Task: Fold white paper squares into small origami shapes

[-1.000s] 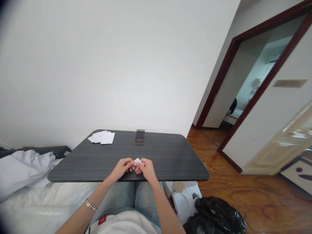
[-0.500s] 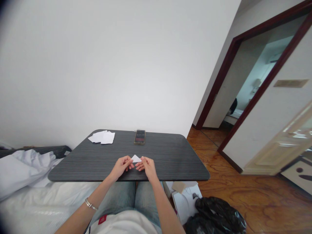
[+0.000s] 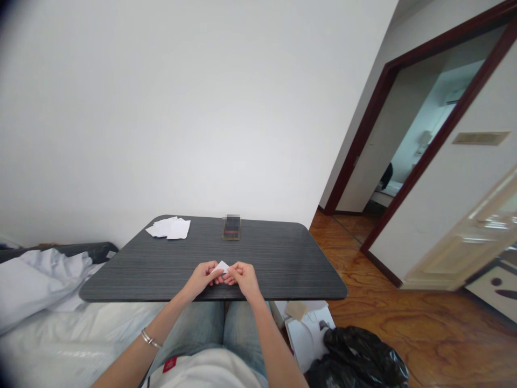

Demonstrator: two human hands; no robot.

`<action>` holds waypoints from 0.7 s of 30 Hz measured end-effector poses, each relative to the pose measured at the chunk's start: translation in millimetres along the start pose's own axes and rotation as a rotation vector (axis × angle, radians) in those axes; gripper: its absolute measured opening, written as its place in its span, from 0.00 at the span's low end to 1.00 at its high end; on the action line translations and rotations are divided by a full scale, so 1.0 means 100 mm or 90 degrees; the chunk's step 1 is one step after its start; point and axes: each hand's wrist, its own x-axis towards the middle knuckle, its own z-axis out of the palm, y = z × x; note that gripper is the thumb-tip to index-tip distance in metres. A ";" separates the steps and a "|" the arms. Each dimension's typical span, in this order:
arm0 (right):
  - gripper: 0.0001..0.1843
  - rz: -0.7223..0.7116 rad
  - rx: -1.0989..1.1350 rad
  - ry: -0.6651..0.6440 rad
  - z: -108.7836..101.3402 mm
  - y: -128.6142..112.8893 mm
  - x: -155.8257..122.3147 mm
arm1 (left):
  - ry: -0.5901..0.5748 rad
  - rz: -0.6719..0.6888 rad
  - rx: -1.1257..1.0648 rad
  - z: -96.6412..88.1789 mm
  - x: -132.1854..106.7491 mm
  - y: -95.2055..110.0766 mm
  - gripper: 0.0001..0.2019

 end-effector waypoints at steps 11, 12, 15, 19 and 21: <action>0.18 0.012 0.053 -0.005 -0.02 -0.02 0.00 | 0.016 0.005 -0.017 -0.01 -0.01 0.02 0.13; 0.17 0.014 0.054 -0.003 -0.03 -0.03 0.00 | 0.016 0.005 -0.017 -0.01 -0.01 0.02 0.13; 0.16 0.022 0.054 0.003 -0.03 -0.02 0.00 | 0.014 0.004 -0.015 -0.01 -0.01 0.03 0.13; 0.15 0.022 0.041 0.005 -0.04 0.00 0.00 | 0.009 0.001 -0.013 -0.01 -0.02 0.04 0.13; 0.15 0.019 0.032 0.008 -0.04 0.01 0.00 | 0.006 0.001 -0.015 -0.01 -0.02 0.04 0.12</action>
